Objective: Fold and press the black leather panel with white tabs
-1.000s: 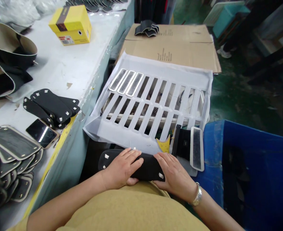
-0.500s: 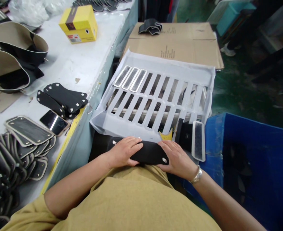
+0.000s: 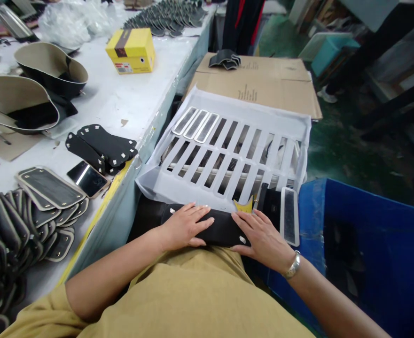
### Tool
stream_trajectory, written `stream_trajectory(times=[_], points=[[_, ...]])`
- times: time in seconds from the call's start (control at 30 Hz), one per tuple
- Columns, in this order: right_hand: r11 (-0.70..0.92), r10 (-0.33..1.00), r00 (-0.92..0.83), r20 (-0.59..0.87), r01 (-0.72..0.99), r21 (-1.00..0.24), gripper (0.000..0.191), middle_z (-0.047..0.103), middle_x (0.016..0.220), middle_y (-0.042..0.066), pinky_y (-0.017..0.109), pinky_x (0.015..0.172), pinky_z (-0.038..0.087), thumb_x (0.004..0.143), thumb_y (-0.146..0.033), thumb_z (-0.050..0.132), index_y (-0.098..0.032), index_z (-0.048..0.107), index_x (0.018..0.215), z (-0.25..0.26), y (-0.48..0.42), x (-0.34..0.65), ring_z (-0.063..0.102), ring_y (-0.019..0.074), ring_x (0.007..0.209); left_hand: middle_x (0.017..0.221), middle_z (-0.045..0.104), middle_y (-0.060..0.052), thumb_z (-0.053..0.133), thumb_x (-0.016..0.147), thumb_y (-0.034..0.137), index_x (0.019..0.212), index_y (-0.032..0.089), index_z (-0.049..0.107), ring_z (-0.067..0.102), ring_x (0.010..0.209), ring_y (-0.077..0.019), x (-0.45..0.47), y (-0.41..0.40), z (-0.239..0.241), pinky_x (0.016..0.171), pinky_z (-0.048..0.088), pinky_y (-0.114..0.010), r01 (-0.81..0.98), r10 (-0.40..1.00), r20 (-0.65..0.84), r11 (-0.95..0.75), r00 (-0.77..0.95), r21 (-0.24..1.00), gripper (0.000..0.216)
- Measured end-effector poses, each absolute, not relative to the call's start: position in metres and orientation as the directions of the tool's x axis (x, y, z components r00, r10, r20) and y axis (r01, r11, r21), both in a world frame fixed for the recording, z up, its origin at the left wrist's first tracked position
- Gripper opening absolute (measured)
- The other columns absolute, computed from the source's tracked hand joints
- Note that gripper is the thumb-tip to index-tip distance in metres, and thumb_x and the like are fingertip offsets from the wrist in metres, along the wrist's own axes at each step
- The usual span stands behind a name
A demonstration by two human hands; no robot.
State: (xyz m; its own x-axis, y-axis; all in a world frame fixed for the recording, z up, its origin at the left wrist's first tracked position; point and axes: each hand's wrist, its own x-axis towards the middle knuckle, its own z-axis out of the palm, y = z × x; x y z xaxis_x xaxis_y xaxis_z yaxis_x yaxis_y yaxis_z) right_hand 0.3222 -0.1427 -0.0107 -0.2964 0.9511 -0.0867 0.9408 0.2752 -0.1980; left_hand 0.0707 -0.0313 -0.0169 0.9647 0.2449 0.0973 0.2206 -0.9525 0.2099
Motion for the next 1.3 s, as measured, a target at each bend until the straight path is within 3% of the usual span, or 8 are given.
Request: stream_trajectory(times=[0.17,0.5,0.67,0.9,1.3], points=[[0.249,0.950,-0.290,-0.116,0.928,-0.278,0.086,0.045,0.127,0.008,0.043,0.104,0.035,0.065,-0.066,0.060,-0.017,0.040,0.133,-0.010,-0.127,0.312,0.044,0.0214,0.116,0.133,0.043,-0.017,0.070,0.071,0.048,0.123,0.017,0.050,0.040,0.124,-0.0288,0.068,-0.032,-0.017,0.104,0.030,-0.046,0.250,0.285,0.116,-0.936,0.951,0.248,0.064],[0.353,0.935,-0.345,0.076,0.900,-0.256,0.072,0.046,0.127,0.003,0.038,0.104,0.036,0.070,-0.060,0.060,-0.019,0.045,0.127,-0.020,-0.123,0.309,0.043,0.0172,0.117,0.133,0.044,-0.015,0.069,0.074,0.042,0.122,0.017,0.050,0.038,0.124,-0.0288,0.070,-0.030,-0.019,0.106,0.026,-0.046,0.256,0.301,0.111,-0.917,0.947,0.305,0.058],[0.365,0.931,-0.344,0.122,0.888,-0.279,0.072,0.048,0.123,0.004,0.037,0.100,0.039,0.065,-0.055,0.067,-0.018,0.047,0.124,-0.021,-0.124,0.311,0.044,0.0175,0.113,0.131,0.046,-0.014,0.067,0.074,0.043,0.120,0.017,0.051,0.039,0.123,-0.0280,0.075,-0.029,-0.018,0.106,0.026,-0.045,0.248,0.299,0.128,-0.917,0.946,0.314,0.055],[0.250,0.963,-0.271,-0.003,0.893,-0.375,0.071,0.050,0.115,0.005,0.036,0.094,0.042,0.056,-0.046,0.074,-0.015,0.048,0.115,-0.020,-0.116,0.304,0.045,0.0178,0.105,0.123,0.050,-0.016,0.072,0.064,0.039,0.120,0.013,0.048,0.047,0.110,-0.0288,0.087,-0.026,-0.015,0.095,0.036,-0.042,0.327,0.361,0.044,-0.884,0.932,0.334,0.065],[0.250,0.966,-0.257,0.031,0.893,-0.375,0.067,0.050,0.115,0.004,0.034,0.093,0.038,0.061,-0.048,0.071,-0.017,0.048,0.116,-0.023,-0.119,0.307,0.044,0.0171,0.103,0.120,0.052,-0.013,0.069,0.064,0.035,0.111,0.012,0.049,0.048,0.109,-0.0260,0.089,-0.026,-0.020,0.096,0.035,-0.039,0.346,0.422,0.104,-0.841,0.901,0.415,0.056]])
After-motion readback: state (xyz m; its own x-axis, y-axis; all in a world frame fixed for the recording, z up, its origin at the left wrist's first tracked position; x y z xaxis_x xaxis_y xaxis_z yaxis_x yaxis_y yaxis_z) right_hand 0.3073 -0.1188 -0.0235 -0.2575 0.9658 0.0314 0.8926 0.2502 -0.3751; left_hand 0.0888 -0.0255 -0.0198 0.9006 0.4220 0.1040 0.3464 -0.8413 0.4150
